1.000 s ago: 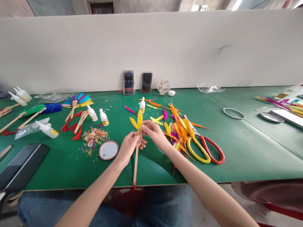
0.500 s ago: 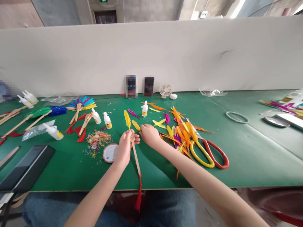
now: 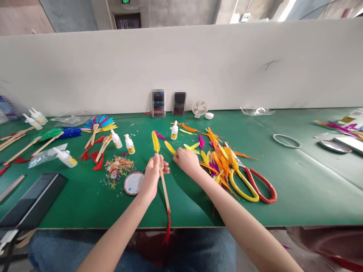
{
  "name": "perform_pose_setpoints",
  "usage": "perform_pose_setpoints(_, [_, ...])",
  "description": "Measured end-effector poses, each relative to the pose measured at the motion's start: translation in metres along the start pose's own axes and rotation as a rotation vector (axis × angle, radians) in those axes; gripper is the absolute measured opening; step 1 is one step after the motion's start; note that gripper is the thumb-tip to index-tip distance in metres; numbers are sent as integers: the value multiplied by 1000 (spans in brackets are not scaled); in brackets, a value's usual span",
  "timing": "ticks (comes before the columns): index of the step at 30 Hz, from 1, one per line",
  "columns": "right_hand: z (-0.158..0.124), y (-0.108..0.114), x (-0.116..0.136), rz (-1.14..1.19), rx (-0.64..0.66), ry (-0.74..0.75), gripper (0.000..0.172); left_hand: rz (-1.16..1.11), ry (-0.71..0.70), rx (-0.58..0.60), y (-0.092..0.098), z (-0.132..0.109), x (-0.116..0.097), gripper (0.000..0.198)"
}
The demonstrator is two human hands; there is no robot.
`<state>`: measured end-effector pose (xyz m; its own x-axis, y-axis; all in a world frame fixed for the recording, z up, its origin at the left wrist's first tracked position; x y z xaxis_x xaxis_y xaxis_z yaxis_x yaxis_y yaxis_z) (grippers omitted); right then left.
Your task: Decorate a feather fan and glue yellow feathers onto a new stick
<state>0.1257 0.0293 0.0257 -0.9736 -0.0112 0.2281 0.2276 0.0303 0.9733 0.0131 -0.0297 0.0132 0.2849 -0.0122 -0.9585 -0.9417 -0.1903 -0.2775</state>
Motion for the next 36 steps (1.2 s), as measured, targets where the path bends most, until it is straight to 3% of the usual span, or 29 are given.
perform_pose_setpoints(5, [7, 10, -17, 585, -58, -33, 13, 19, -7, 31, -1, -2, 0, 51])
perform_pose_setpoints(9, [8, 6, -20, 1072, -27, -24, 6, 15, -5, 33, -2, -3, -1, 53])
perform_pose_setpoints(15, [-4, 3, -8, 1527, 201, 7, 15, 54, -30, 28, -1, -1, 0, 48])
perform_pose_setpoints(21, [-13, 4, 4, 1582, 371, 21, 19, 62, -20, 0, -1, 0, 0, 33])
perform_pose_setpoints(27, [-14, 5, 4, 1558, 365, 40, 17, 79, -8, 3, -3, -1, -2, 20])
perform_pose_setpoints(36, [-14, 3, 6, 1527, 380, 68, 19, 73, 0, 21, -4, -2, -3, 18])
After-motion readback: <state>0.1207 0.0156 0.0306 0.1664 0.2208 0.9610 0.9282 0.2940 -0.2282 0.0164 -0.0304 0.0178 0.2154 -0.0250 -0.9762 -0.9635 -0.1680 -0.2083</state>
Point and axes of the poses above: each hand's wrist, its own z-axis towards the middle knuckle, its own y-axis out of the back of the hand, x = y × z, the point moved 5 cm from there along z, towards the middle knuckle, and after that the axes turned 7 degrees about -y, right-handed, at the moved point
